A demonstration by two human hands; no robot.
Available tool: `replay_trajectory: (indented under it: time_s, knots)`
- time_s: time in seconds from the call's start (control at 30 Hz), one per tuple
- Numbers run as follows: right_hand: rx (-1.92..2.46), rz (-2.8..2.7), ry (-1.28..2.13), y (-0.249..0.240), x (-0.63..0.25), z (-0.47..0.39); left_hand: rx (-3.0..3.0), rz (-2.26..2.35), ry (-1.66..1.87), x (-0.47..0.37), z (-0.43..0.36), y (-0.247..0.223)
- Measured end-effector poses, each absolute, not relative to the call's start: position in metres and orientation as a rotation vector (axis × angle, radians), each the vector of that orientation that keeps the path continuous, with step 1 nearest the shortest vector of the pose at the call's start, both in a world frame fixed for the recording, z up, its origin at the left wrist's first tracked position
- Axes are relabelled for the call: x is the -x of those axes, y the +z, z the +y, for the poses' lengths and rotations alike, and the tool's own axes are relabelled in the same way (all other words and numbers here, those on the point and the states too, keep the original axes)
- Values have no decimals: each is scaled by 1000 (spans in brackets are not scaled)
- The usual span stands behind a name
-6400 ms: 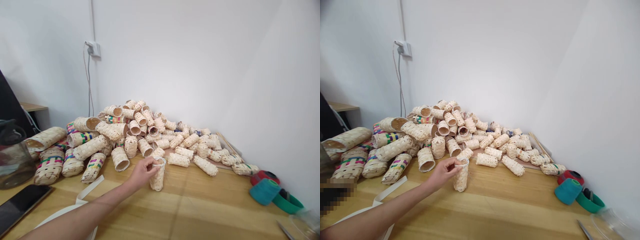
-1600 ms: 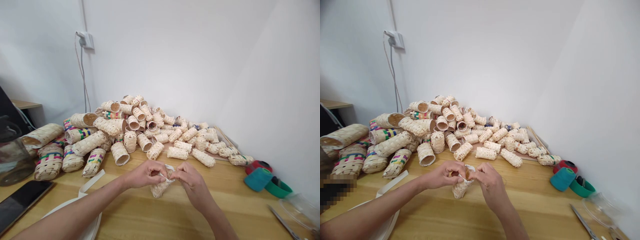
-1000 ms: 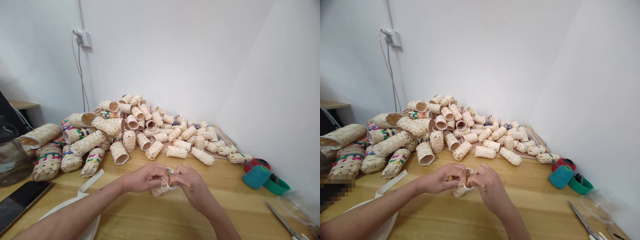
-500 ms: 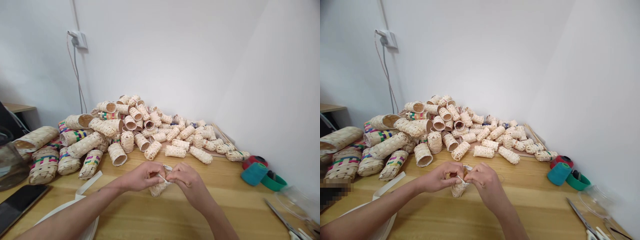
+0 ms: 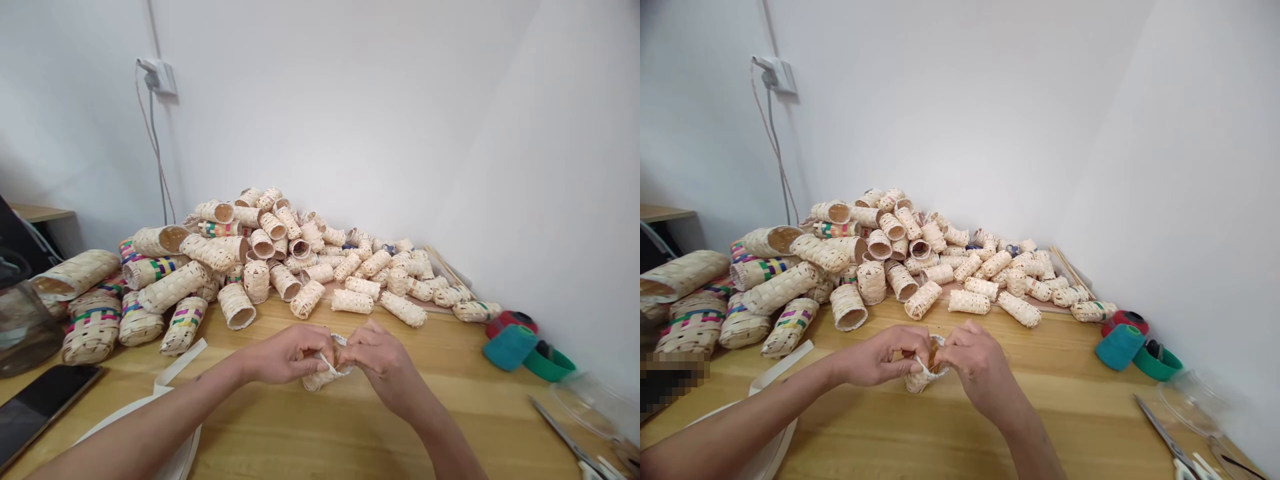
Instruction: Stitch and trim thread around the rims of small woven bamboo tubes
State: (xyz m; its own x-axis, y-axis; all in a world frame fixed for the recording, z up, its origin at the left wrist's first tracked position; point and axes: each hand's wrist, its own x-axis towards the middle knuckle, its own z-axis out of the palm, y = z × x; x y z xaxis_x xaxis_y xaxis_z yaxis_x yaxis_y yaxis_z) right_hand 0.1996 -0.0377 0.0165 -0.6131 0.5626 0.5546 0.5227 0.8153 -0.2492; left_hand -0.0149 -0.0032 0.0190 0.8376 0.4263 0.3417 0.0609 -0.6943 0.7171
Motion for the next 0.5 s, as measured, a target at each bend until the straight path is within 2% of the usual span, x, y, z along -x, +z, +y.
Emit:
replay_trajectory:
  time_s: [0.27,0.5]
  knots:
    - [760,-2295,19,13,-190,-38,-2297,434,689,15,-1,12]
    - [851,-2163,203,10,-198,-31,-2203,472,762,13,4,10]
